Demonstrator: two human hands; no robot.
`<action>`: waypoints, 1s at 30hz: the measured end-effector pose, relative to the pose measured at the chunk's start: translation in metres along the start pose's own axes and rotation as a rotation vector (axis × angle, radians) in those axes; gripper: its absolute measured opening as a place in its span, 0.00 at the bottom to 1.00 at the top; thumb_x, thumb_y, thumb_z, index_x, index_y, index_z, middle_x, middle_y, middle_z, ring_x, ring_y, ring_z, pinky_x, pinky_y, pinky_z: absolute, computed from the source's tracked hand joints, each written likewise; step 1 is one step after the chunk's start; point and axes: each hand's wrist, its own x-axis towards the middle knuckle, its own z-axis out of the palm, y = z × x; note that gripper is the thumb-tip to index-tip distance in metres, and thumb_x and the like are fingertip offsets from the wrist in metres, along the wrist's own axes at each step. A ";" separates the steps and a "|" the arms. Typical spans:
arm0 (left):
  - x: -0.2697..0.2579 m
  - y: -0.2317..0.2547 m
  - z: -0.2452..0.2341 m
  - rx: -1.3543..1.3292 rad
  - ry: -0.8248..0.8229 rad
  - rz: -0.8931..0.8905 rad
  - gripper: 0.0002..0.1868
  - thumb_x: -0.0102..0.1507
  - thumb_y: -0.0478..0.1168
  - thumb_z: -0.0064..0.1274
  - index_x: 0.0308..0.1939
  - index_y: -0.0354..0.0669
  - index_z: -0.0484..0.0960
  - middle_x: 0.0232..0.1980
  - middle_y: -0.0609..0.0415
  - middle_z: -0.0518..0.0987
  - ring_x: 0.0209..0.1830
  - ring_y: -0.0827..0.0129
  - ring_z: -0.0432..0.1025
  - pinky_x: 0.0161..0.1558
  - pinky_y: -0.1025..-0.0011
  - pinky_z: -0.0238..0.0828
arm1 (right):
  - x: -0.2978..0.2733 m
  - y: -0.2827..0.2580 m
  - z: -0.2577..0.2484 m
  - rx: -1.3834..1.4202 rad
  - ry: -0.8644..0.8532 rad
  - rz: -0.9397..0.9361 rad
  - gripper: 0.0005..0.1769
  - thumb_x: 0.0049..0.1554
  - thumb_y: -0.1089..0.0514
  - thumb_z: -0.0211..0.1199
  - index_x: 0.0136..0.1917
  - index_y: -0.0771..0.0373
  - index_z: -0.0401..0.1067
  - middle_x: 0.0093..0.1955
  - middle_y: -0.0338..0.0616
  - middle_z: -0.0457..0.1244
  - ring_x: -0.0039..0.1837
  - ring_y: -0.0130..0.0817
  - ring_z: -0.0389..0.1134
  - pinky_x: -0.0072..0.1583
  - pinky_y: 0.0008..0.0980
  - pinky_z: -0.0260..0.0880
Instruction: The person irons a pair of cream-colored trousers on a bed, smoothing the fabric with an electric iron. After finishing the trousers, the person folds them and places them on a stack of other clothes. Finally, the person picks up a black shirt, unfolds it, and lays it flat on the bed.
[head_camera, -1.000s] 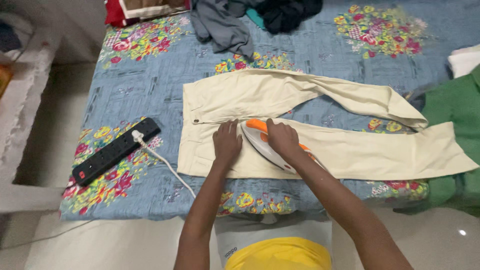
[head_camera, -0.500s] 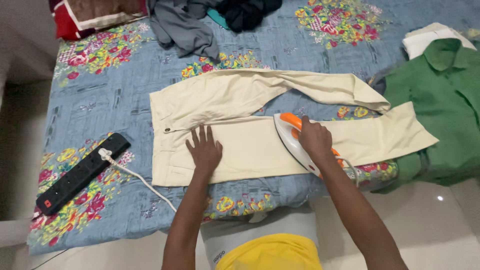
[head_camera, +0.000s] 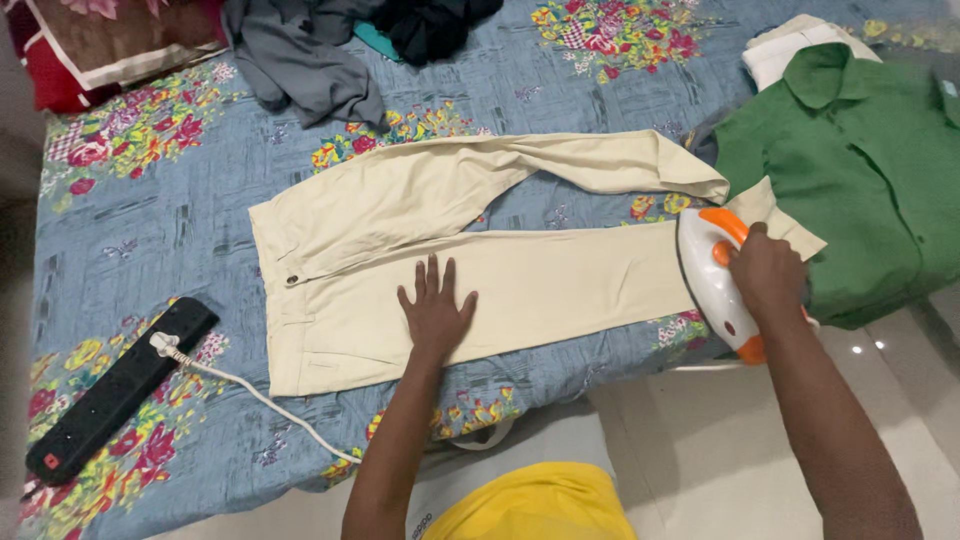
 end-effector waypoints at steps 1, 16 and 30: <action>0.000 -0.001 0.002 0.003 -0.003 0.001 0.42 0.64 0.67 0.43 0.79 0.55 0.59 0.83 0.49 0.50 0.83 0.53 0.42 0.70 0.30 0.38 | 0.005 0.006 0.004 -0.009 0.016 -0.003 0.25 0.62 0.45 0.63 0.59 0.70 0.71 0.46 0.69 0.70 0.52 0.67 0.73 0.53 0.58 0.73; -0.050 -0.107 -0.022 0.065 0.074 -0.217 0.40 0.66 0.65 0.45 0.79 0.54 0.60 0.83 0.44 0.50 0.83 0.46 0.41 0.70 0.27 0.35 | -0.065 -0.192 -0.032 0.073 -0.131 -0.605 0.25 0.54 0.43 0.68 0.62 0.52 0.70 0.41 0.54 0.70 0.45 0.56 0.73 0.46 0.55 0.71; -0.081 -0.159 -0.028 0.149 0.263 -0.345 0.40 0.65 0.62 0.48 0.78 0.52 0.64 0.83 0.47 0.54 0.82 0.43 0.46 0.69 0.31 0.44 | -0.111 -0.413 0.011 0.224 -0.162 -0.871 0.20 0.54 0.52 0.68 0.59 0.55 0.72 0.41 0.56 0.69 0.46 0.55 0.73 0.46 0.53 0.71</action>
